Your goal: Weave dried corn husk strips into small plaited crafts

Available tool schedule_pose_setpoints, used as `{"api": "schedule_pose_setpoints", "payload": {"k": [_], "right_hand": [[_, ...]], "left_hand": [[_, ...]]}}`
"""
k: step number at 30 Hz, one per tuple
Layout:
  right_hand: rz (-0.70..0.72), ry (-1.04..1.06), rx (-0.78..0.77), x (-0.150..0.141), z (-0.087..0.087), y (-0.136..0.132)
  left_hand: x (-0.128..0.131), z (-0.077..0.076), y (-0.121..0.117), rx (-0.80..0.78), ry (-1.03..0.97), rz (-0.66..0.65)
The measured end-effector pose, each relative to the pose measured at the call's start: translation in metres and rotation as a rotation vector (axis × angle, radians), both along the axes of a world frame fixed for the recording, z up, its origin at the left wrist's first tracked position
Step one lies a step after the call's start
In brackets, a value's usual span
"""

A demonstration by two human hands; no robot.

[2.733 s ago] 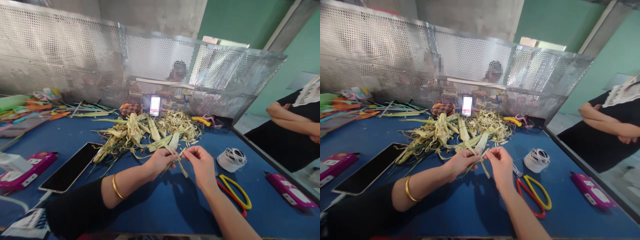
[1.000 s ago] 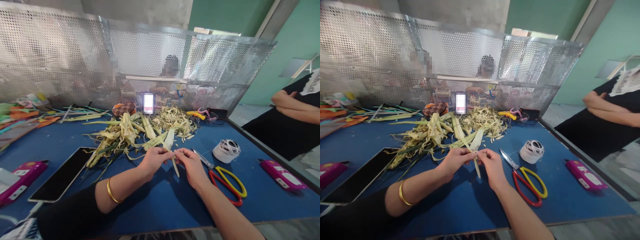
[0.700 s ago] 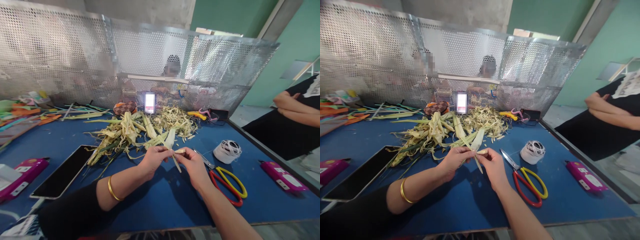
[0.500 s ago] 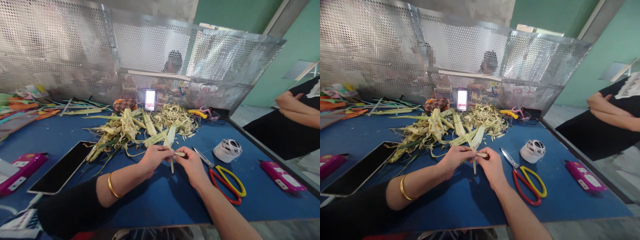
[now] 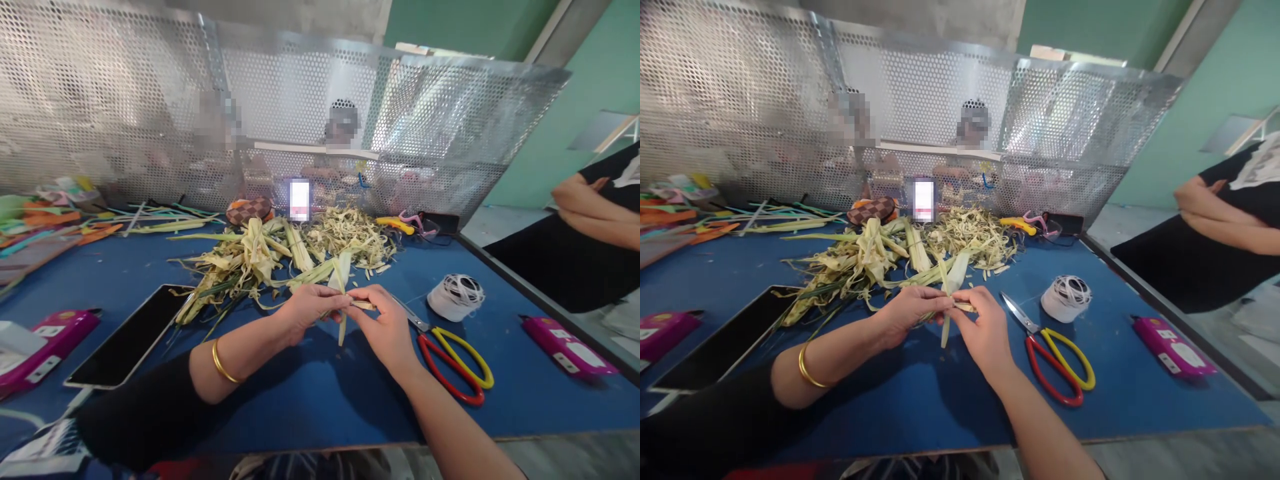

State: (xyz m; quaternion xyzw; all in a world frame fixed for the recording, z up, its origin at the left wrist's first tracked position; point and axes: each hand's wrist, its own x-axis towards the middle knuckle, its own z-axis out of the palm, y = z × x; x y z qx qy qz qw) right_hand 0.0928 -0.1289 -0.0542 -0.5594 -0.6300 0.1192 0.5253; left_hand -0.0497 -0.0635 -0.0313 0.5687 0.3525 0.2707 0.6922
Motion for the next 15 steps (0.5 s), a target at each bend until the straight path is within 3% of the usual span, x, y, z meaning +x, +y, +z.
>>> {"api": "schedule_pose_setpoints", "payload": {"k": [9,15], "right_hand": [[-0.017,0.009,-0.027,0.0025,-0.0005,0.0021],[0.040,0.338,-0.257,0.0008,0.0041,0.0009]], "left_hand": [[-0.0018,0.0022,0.0046,0.030,0.055,-0.109],[0.0000,-0.0002,0.0058,0.050,0.053,-0.031]]}}
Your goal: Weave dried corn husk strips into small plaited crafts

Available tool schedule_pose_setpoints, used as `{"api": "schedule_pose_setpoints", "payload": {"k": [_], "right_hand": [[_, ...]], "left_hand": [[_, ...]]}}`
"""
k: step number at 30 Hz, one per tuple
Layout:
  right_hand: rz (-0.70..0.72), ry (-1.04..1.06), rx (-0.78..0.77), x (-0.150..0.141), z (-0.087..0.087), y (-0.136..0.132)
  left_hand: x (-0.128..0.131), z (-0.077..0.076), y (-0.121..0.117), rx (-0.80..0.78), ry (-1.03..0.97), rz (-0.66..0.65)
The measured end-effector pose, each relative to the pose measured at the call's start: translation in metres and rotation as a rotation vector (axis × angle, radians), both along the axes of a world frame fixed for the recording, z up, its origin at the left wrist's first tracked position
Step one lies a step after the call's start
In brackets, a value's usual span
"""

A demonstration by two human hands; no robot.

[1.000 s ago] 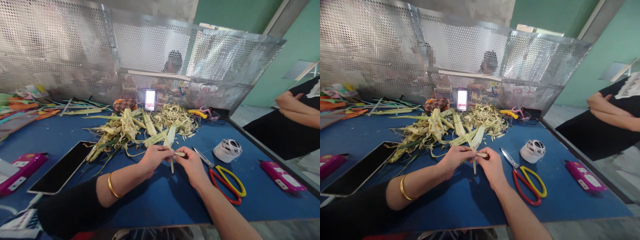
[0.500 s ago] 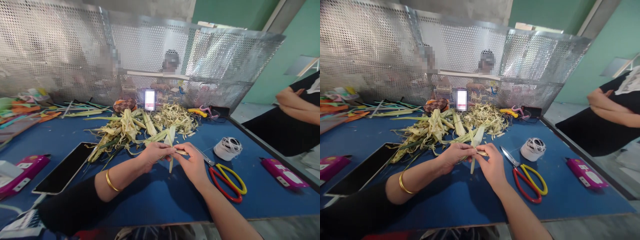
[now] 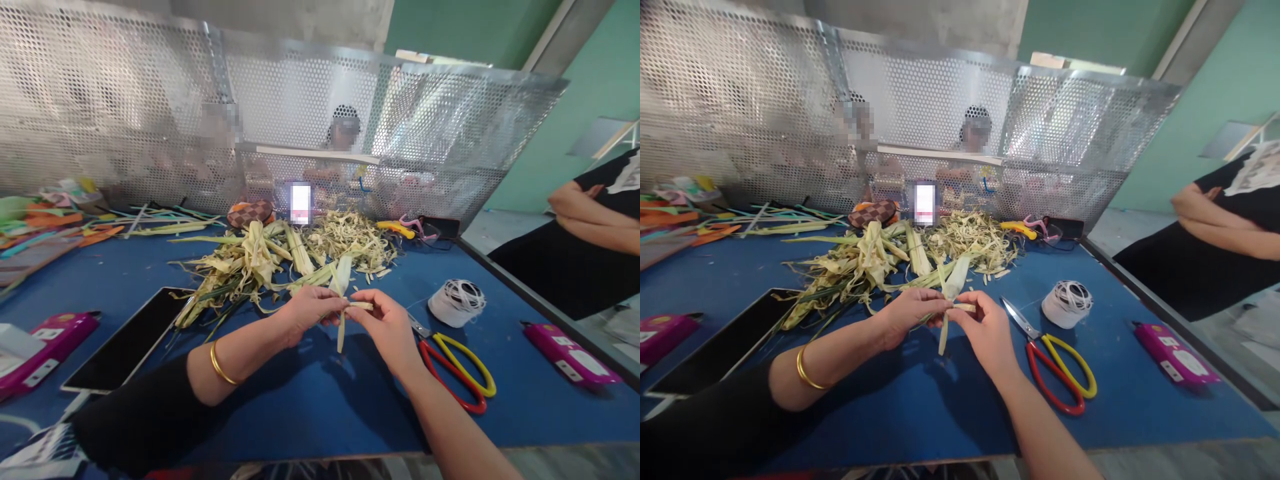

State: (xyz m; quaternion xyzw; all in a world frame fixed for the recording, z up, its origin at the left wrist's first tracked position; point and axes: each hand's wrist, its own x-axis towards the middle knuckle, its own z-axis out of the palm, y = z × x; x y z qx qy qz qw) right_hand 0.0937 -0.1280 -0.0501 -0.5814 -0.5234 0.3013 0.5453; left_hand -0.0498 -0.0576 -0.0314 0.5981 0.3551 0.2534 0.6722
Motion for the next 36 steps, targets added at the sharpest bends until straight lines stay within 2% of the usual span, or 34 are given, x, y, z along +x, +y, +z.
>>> {"api": "schedule_pose_setpoints", "payload": {"k": [3,8,11,13,15,17,19,21,23,26,29,32,36], "right_hand": [[-0.009,-0.001,-0.028,0.000,0.003,0.001],[-0.022,-0.060,-0.062,0.002,0.003,0.005],[-0.119,-0.317,-0.042,0.016,-0.001,-0.008],[-0.185,-0.581,0.005,0.033,-0.005,-0.028],[-0.286,-0.788,-0.023,0.055,-0.011,-0.051],[-0.346,-0.846,-0.084,0.072,-0.014,-0.069],[-0.337,-0.707,-0.095,0.079,-0.013,-0.076],[-0.311,-0.475,-0.083,0.072,-0.006,-0.069],[-0.235,-0.188,-0.095,0.054,0.004,-0.051],[-0.046,0.190,-0.166,0.023,0.018,-0.019],[0.104,0.464,-0.209,0.003,0.020,0.005],[0.104,0.614,-0.265,-0.004,0.011,0.017],[0.129,0.678,-0.295,-0.004,0.003,0.020]], "left_hand": [[0.001,-0.002,0.001,0.047,0.000,0.024],[0.002,-0.001,0.003,0.024,0.022,0.068],[0.000,0.003,0.004,0.063,0.047,0.155],[-0.002,0.006,0.005,0.087,0.078,0.200],[-0.003,0.008,0.005,0.088,0.118,0.226],[-0.003,0.010,0.006,0.085,0.148,0.226],[-0.001,0.011,0.006,0.094,0.162,0.222],[0.002,0.011,0.005,0.109,0.167,0.225],[0.005,0.013,0.002,0.124,0.161,0.217],[0.006,0.015,-0.002,0.143,0.145,0.194],[0.002,0.015,-0.003,0.142,0.127,0.206],[-0.001,0.014,0.000,0.114,0.121,0.207],[-0.002,0.012,0.003,0.121,0.165,0.180]]}}
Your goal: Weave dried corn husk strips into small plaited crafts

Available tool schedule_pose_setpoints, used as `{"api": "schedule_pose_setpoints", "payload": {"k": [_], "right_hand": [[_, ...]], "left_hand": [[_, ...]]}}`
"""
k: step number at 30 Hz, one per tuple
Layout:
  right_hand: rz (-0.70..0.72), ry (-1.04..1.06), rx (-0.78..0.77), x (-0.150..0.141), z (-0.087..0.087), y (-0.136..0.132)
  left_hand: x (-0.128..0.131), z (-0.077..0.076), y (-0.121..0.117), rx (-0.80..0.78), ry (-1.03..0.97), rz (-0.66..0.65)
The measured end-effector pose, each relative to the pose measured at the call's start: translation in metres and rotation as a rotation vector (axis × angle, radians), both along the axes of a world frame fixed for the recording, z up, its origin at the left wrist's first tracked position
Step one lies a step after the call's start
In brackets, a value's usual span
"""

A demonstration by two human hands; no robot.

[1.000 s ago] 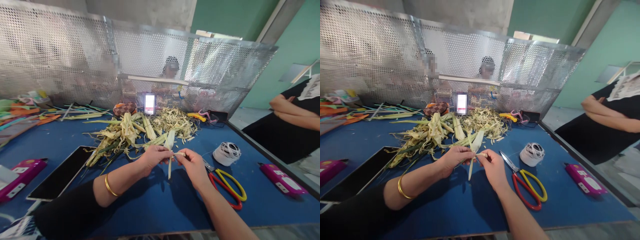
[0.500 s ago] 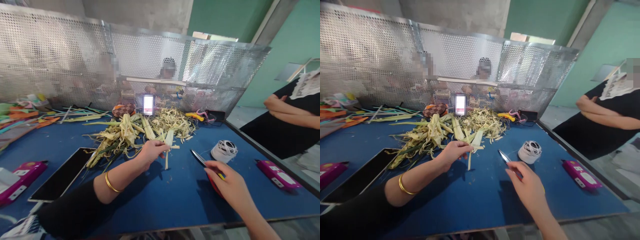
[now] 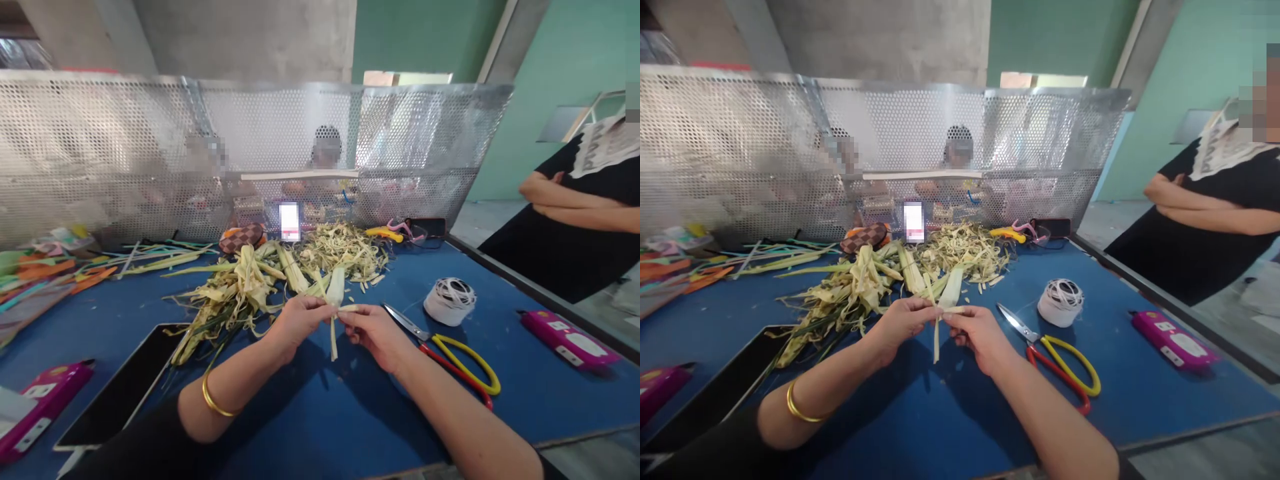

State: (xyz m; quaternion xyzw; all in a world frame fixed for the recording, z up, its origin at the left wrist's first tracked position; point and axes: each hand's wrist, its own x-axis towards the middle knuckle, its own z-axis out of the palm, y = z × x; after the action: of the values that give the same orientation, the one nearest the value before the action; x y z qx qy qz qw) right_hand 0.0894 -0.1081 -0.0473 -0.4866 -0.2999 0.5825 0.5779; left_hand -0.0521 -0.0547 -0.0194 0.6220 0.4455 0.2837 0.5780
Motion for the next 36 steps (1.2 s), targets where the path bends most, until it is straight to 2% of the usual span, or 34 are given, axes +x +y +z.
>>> {"api": "schedule_pose_setpoints", "payload": {"k": [8,13,17,21,30,36], "right_hand": [[0.011,0.114,-0.101,0.006,0.004,0.000],[0.004,0.184,-0.115,0.005,0.003,-0.001],[-0.003,0.116,-0.068,-0.001,0.001,-0.002],[-0.083,0.040,-0.038,-0.006,-0.005,-0.001],[-0.099,0.044,-0.007,-0.007,-0.009,0.000],[0.006,0.090,-0.006,-0.004,-0.002,-0.002]], "left_hand": [[0.002,0.001,-0.001,-0.098,-0.060,0.031],[0.002,-0.001,-0.003,-0.052,-0.026,0.059],[0.003,-0.003,-0.006,0.004,0.001,0.087],[0.003,-0.006,-0.009,0.063,0.022,0.120],[0.004,-0.012,-0.004,-0.007,-0.027,0.062],[0.002,-0.010,-0.001,-0.054,-0.059,0.031]]}}
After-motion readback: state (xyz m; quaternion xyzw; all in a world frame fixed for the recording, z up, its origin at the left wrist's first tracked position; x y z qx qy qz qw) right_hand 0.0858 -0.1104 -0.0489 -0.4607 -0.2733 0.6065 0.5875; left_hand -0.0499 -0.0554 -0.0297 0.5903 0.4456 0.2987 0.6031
